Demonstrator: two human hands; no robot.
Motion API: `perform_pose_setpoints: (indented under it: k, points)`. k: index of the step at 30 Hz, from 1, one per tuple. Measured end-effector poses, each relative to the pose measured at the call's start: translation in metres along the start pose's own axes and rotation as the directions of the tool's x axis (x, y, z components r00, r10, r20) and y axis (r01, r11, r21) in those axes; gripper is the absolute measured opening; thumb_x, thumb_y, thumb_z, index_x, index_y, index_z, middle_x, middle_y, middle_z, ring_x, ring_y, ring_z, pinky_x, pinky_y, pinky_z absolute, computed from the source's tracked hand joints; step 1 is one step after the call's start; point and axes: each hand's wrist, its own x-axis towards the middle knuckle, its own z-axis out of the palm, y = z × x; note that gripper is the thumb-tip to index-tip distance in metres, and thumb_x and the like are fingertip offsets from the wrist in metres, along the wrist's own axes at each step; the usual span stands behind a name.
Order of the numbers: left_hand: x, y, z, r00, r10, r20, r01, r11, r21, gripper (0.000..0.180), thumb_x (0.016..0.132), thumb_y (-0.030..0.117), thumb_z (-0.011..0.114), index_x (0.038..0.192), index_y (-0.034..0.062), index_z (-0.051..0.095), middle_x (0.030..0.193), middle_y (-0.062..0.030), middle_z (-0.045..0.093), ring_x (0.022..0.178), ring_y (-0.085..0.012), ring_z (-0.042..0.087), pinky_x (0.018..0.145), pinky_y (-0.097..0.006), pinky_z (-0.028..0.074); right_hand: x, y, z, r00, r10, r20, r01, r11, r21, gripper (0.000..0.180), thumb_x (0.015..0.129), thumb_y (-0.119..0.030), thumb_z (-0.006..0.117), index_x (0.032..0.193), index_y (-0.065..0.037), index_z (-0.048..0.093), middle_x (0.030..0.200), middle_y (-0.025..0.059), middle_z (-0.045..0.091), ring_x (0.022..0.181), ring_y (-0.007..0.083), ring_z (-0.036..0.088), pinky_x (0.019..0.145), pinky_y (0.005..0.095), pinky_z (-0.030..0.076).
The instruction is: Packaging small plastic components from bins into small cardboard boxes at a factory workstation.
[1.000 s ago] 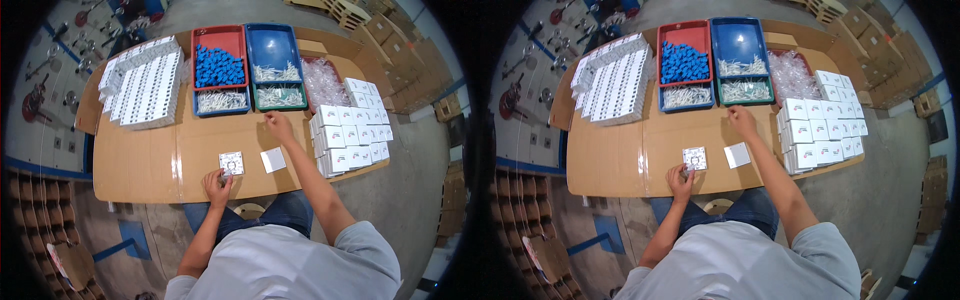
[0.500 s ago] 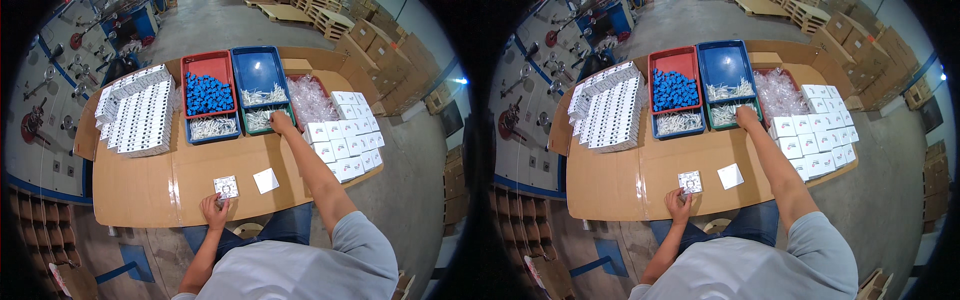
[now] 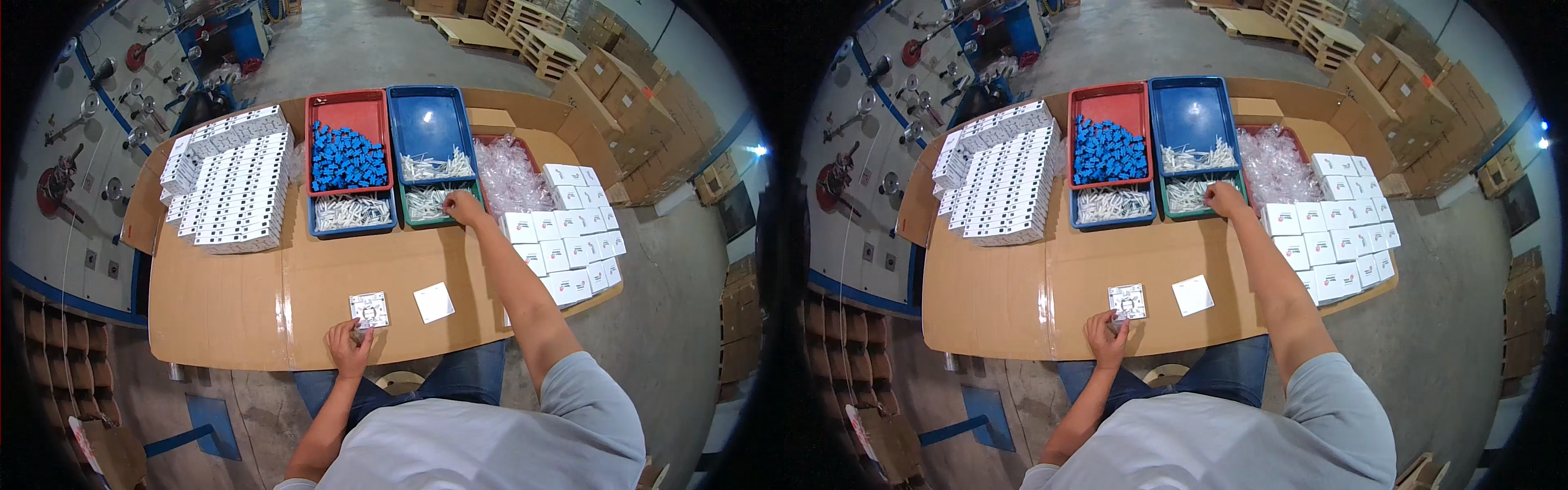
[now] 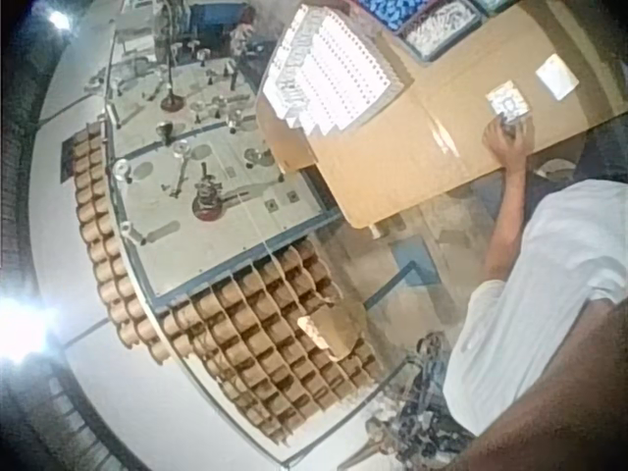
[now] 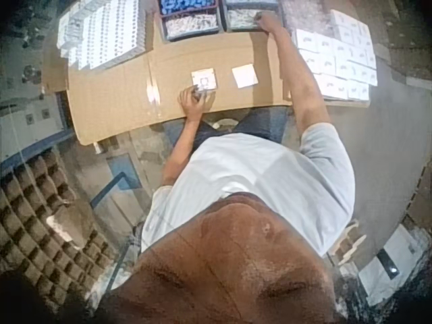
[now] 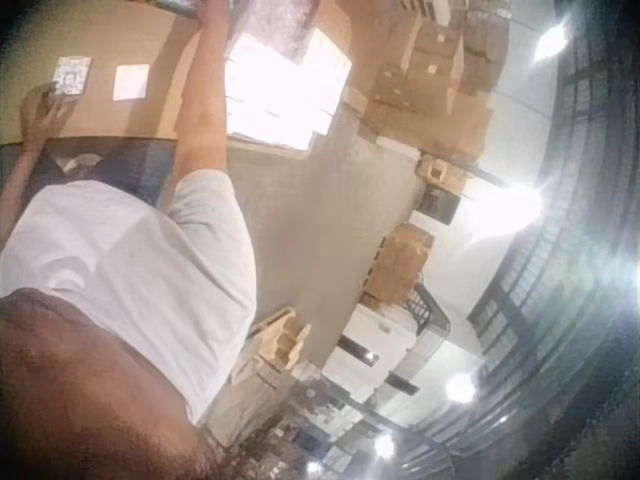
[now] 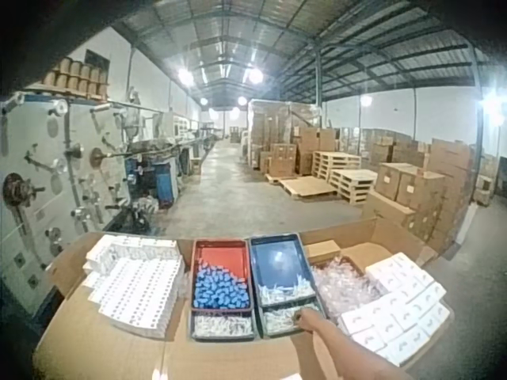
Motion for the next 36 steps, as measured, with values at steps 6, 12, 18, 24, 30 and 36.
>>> perform_pose_setpoints:
  k: [6, 12, 18, 24, 30, 36]
  points:
    - [-0.002, -0.004, 0.006, 1.0, -0.015, 0.004, 0.015, 0.999, -0.028, 0.038, 0.08, 0.024, 0.087, 0.109, 0.0068, 0.07, 0.101, -0.009, 0.068, 0.096, -0.0279, 0.062, 0.091, -0.042, 0.044, -0.01, 0.004, -0.011, 0.925, 0.06, -0.374, -0.008, 0.99, 0.14, 0.017, 0.088, -0.021, 0.075, 0.094, -0.005, 0.075, 0.094, 0.0163, 0.076, 0.091, 0.0339, 0.074, 0.081, 0.0418, 0.057]
    - [0.0, -0.006, -0.001, 0.998, -0.055, -0.019, 0.053, 0.997, -0.06, 0.039, 0.081, 0.024, 0.087, 0.111, 0.0059, 0.069, 0.106, -0.0106, 0.069, 0.099, -0.0305, 0.062, 0.09, -0.042, 0.045, -0.083, -0.098, 0.034, 0.977, 0.118, -0.179, -0.012, 0.863, 0.506, 0.012, 0.088, -0.01, 0.079, 0.095, -0.002, 0.074, 0.085, 0.0029, 0.075, 0.075, 0.0074, 0.065, 0.065, 0.0252, 0.05]
    - [0.005, -0.001, -0.005, 0.999, -0.012, -0.033, 0.011, 1.0, -0.021, 0.041, 0.081, 0.024, 0.086, 0.114, 0.0079, 0.069, 0.109, -0.0086, 0.069, 0.101, -0.0286, 0.063, 0.09, -0.042, 0.044, -0.195, -0.213, 0.087, 0.987, -0.032, 0.157, -0.084, 0.731, 0.677, 0.008, 0.09, -0.006, 0.076, 0.097, -0.003, 0.075, 0.084, 0.0002, 0.073, 0.073, 0.0048, 0.062, 0.064, 0.0232, 0.047]
    - [0.002, -0.001, -0.006, 0.999, 0.033, -0.021, -0.034, 0.999, -0.042, 0.046, 0.076, 0.021, 0.085, 0.117, 0.0089, 0.068, 0.111, -0.0069, 0.069, 0.103, -0.0283, 0.063, 0.09, -0.042, 0.044, -0.219, -0.252, 0.102, 0.971, -0.239, 0.012, 0.204, 0.853, 0.48, 0.014, 0.091, -0.011, 0.075, 0.099, 0.0, 0.074, 0.089, 0.0095, 0.069, 0.071, 0.0204, 0.063, 0.065, 0.0332, 0.049]
    - [0.0, -0.003, -0.007, 1.0, 0.008, -0.019, -0.009, 0.999, -0.053, 0.047, 0.076, 0.02, 0.085, 0.118, 0.0096, 0.068, 0.111, -0.0065, 0.069, 0.103, -0.0285, 0.063, 0.091, -0.042, 0.044, -0.223, -0.257, 0.106, 0.969, -0.225, 0.105, 0.164, 0.897, 0.41, 0.014, 0.093, -0.012, 0.074, 0.098, 0.0, 0.076, 0.085, 0.0109, 0.065, 0.072, 0.0235, 0.064, 0.066, 0.0356, 0.05]
    - [0.005, -0.003, -0.006, 0.999, 0.012, -0.035, -0.014, 0.998, -0.058, 0.044, 0.078, 0.024, 0.086, 0.116, 0.0086, 0.069, 0.108, -0.0065, 0.069, 0.101, -0.0278, 0.063, 0.09, -0.041, 0.043, -0.21, -0.25, 0.096, 0.987, -0.149, 0.056, 0.098, 0.844, 0.527, 0.017, 0.093, -0.018, 0.074, 0.097, -0.002, 0.077, 0.084, 0.0115, 0.065, 0.071, 0.025, 0.066, 0.065, 0.0356, 0.05]
